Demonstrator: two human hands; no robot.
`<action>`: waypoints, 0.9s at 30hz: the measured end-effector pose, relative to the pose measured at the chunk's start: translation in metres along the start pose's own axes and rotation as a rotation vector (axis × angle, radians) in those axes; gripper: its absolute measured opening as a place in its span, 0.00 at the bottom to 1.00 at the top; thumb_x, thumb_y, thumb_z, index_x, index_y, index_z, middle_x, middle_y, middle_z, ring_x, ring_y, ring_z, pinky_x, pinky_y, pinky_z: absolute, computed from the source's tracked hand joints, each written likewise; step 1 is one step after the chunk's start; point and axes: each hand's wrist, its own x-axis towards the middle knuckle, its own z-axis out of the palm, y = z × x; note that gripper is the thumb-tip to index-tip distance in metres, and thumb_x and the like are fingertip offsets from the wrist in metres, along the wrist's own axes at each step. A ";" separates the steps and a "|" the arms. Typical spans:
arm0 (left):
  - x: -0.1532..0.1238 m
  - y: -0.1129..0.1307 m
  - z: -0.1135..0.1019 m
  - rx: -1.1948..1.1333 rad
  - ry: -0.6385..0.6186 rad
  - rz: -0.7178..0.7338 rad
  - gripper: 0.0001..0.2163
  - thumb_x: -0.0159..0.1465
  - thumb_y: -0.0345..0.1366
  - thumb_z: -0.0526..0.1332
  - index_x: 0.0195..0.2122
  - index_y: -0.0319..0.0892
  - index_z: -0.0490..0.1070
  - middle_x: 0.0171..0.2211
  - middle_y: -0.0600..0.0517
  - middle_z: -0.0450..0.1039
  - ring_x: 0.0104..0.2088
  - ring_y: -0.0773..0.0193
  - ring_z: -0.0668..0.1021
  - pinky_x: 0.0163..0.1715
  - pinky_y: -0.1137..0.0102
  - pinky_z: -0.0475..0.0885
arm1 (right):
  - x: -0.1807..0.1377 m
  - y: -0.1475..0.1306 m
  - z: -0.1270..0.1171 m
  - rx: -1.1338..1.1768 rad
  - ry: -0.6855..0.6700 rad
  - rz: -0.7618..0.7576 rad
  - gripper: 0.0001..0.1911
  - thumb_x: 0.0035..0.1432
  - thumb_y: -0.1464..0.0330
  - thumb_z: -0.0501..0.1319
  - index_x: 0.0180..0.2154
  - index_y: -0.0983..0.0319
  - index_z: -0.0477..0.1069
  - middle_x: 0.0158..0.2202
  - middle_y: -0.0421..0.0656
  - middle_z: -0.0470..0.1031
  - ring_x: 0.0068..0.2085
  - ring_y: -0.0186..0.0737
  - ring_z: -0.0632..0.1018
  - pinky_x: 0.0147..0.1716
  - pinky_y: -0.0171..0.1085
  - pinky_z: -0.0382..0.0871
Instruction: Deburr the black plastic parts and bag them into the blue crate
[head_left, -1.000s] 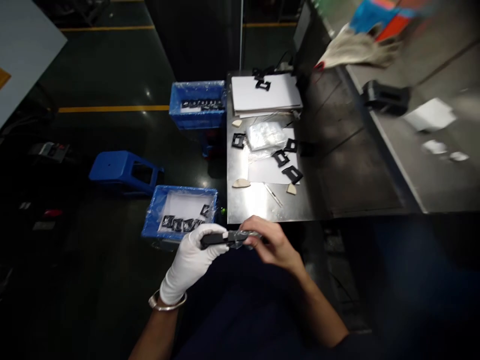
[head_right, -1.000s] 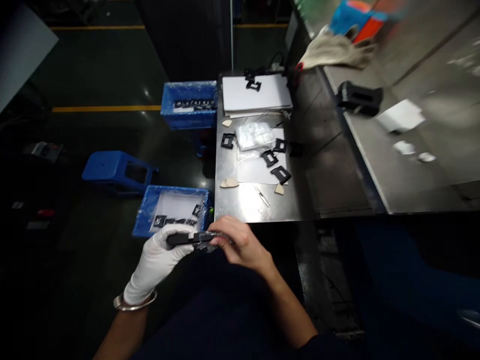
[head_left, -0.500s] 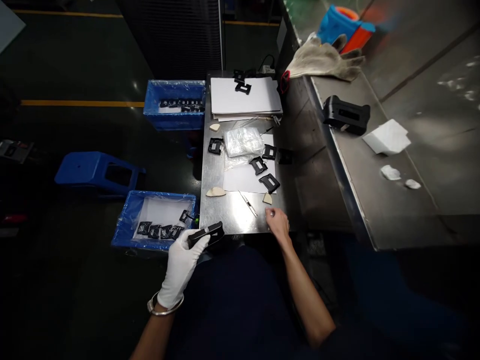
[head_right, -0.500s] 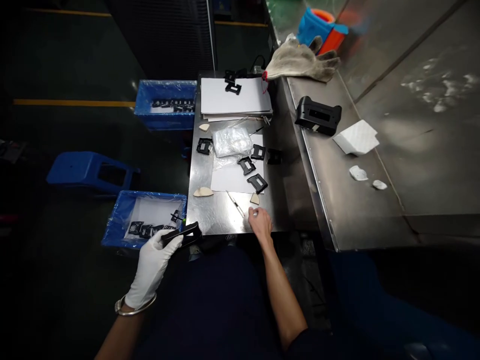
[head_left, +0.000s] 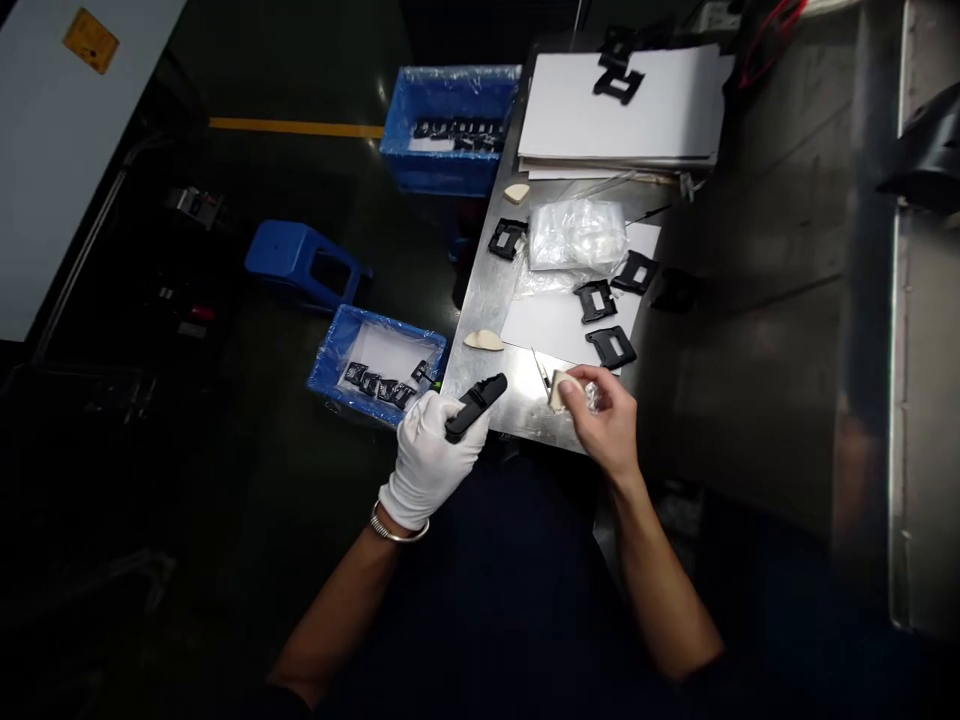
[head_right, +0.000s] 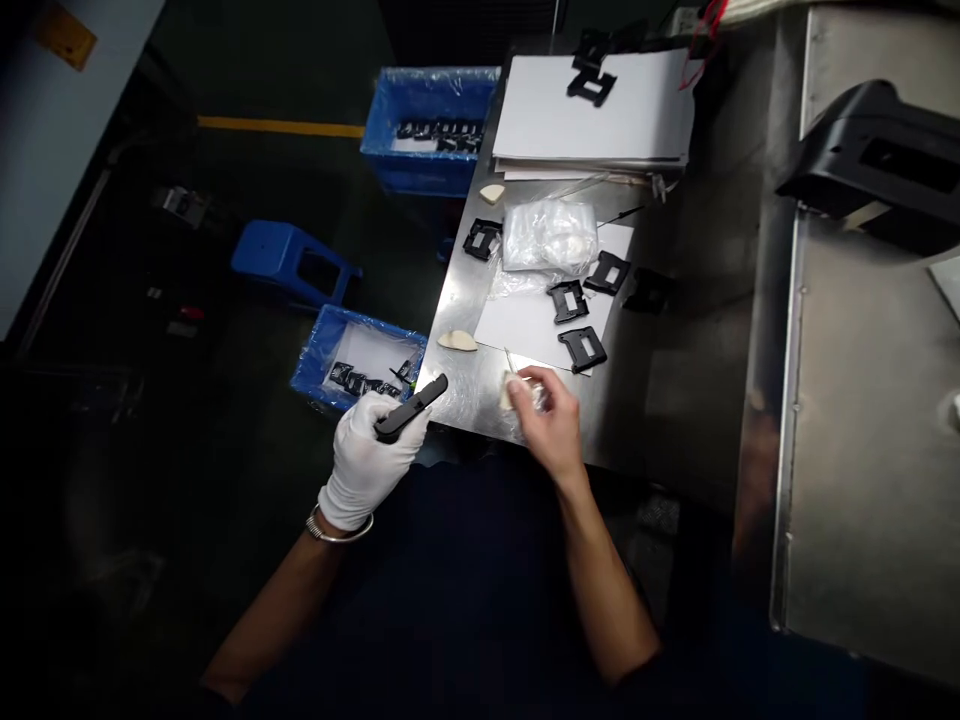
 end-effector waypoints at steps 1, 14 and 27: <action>0.001 0.001 0.001 0.017 0.019 0.039 0.12 0.63 0.37 0.67 0.30 0.43 0.63 0.24 0.56 0.68 0.24 0.67 0.74 0.29 0.70 0.70 | -0.011 -0.025 -0.003 0.062 -0.009 -0.154 0.12 0.63 0.62 0.63 0.46 0.60 0.74 0.40 0.44 0.79 0.38 0.40 0.79 0.37 0.37 0.73; 0.006 -0.006 -0.006 0.066 0.015 0.302 0.14 0.64 0.36 0.64 0.25 0.44 0.61 0.18 0.57 0.63 0.19 0.67 0.69 0.23 0.70 0.62 | -0.021 -0.109 0.024 0.113 -0.003 -0.639 0.03 0.64 0.74 0.60 0.39 0.60 0.69 0.31 0.42 0.77 0.30 0.36 0.78 0.28 0.34 0.73; 0.014 -0.023 -0.013 0.082 0.015 0.198 0.15 0.67 0.37 0.60 0.24 0.46 0.58 0.17 0.56 0.60 0.18 0.66 0.64 0.22 0.68 0.57 | -0.016 -0.127 0.050 0.031 -0.008 -0.696 0.04 0.64 0.74 0.60 0.37 0.60 0.68 0.29 0.41 0.74 0.28 0.36 0.77 0.26 0.34 0.72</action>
